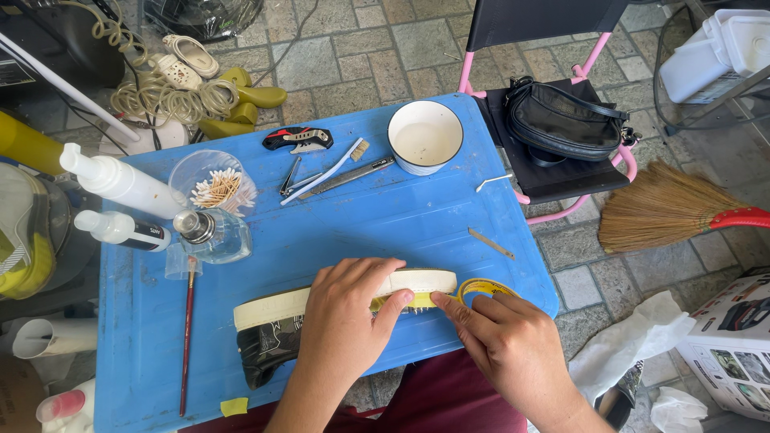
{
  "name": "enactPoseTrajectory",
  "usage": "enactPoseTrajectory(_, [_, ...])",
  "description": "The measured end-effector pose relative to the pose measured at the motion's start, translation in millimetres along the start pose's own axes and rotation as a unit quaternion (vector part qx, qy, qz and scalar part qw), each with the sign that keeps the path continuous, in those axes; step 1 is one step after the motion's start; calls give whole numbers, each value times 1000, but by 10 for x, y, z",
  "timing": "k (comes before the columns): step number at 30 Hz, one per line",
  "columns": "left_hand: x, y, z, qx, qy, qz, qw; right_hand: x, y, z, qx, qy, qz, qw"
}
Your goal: The person applies yellow masking tape along the edge of a sneaker's white midsole. They carefully wrap the tape around the curved perimeter, smoothing it down to create a clean boundary between the midsole and the upper.
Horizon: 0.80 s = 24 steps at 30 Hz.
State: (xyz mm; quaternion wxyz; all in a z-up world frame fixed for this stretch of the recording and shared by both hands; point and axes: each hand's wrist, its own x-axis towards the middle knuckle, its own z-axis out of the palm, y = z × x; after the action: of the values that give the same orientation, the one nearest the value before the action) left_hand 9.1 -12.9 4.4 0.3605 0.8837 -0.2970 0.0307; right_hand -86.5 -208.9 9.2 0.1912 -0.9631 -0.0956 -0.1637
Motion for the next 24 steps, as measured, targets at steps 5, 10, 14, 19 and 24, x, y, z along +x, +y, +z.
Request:
enactPoseTrajectory(5, [9,9,-21,-10,4,0,1000,3,5,16,10,0,10,1000])
enactPoseTrajectory(10, [55,62,-14,8,20,6,1000,11,-27,6,7,-11,19,1000])
enactPoseTrajectory(14, [130,78,-4,64,-42,42,996,48,-56,-41,39,-10,16,999])
enactPoseTrajectory(19, [281,83,46,161,-110,173,965,119,-80,-67,46,-36,19,998])
enactPoseTrajectory(24, [296,-2,-59,162,-100,241,952,148,-67,-106,49,-58,51,996])
